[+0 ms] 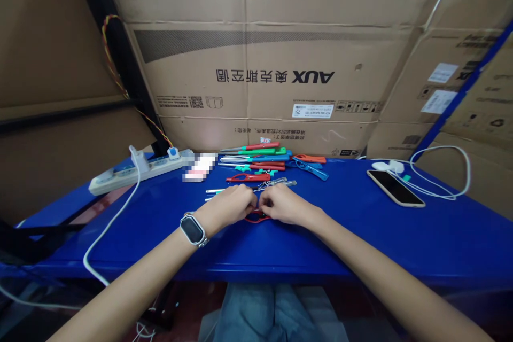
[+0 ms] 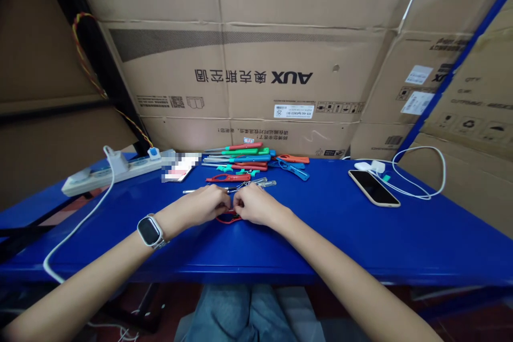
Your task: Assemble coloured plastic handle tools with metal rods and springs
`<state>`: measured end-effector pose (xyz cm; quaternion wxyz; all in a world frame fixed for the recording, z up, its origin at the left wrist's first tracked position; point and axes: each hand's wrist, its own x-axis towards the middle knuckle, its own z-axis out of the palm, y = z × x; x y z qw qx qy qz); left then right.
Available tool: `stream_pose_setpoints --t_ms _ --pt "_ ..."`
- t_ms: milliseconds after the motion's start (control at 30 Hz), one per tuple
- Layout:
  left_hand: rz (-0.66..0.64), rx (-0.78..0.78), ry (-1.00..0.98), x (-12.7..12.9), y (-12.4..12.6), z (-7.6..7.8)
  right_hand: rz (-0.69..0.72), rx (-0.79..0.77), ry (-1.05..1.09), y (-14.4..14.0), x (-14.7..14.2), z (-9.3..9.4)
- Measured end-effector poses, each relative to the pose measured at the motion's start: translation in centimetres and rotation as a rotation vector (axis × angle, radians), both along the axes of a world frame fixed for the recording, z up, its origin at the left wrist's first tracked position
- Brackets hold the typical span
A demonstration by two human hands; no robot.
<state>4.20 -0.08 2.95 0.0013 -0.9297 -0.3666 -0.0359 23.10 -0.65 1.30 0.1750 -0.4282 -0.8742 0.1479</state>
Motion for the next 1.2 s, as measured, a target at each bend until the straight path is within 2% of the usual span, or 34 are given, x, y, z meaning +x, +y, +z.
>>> stream_pose_setpoints --t_ms 167,267,467,567,700,800,1067,1200 --pt "0.004 0.099 0.037 0.4 -0.1 -0.8 0.006 -0.037 -0.020 0.2 0.1 0.1" --pt "-0.002 0.146 0.102 0.7 -0.4 -0.8 0.001 -0.042 -0.031 0.3 0.1 0.1" --pt "0.003 0.084 0.168 1.1 -0.5 0.1 0.013 -0.005 -0.041 0.3 0.0 0.1" --pt "0.004 -0.039 0.096 1.1 0.4 0.5 0.028 -0.028 -0.039 0.4 0.0 0.3" --pt "0.015 -0.336 -0.016 0.8 2.0 1.4 0.033 -0.090 -0.041 0.6 -0.2 0.8" --pt "0.003 -0.430 -0.048 0.1 2.4 1.7 0.013 -0.103 -0.021 0.6 -0.3 0.7" --pt "0.043 -0.403 -0.117 -1.1 1.8 0.8 -0.006 -0.128 0.018 0.5 -0.3 0.2" --pt "-0.058 -0.265 -0.193 -1.9 0.9 -0.3 -0.058 -0.150 0.018 0.3 -0.3 0.3"
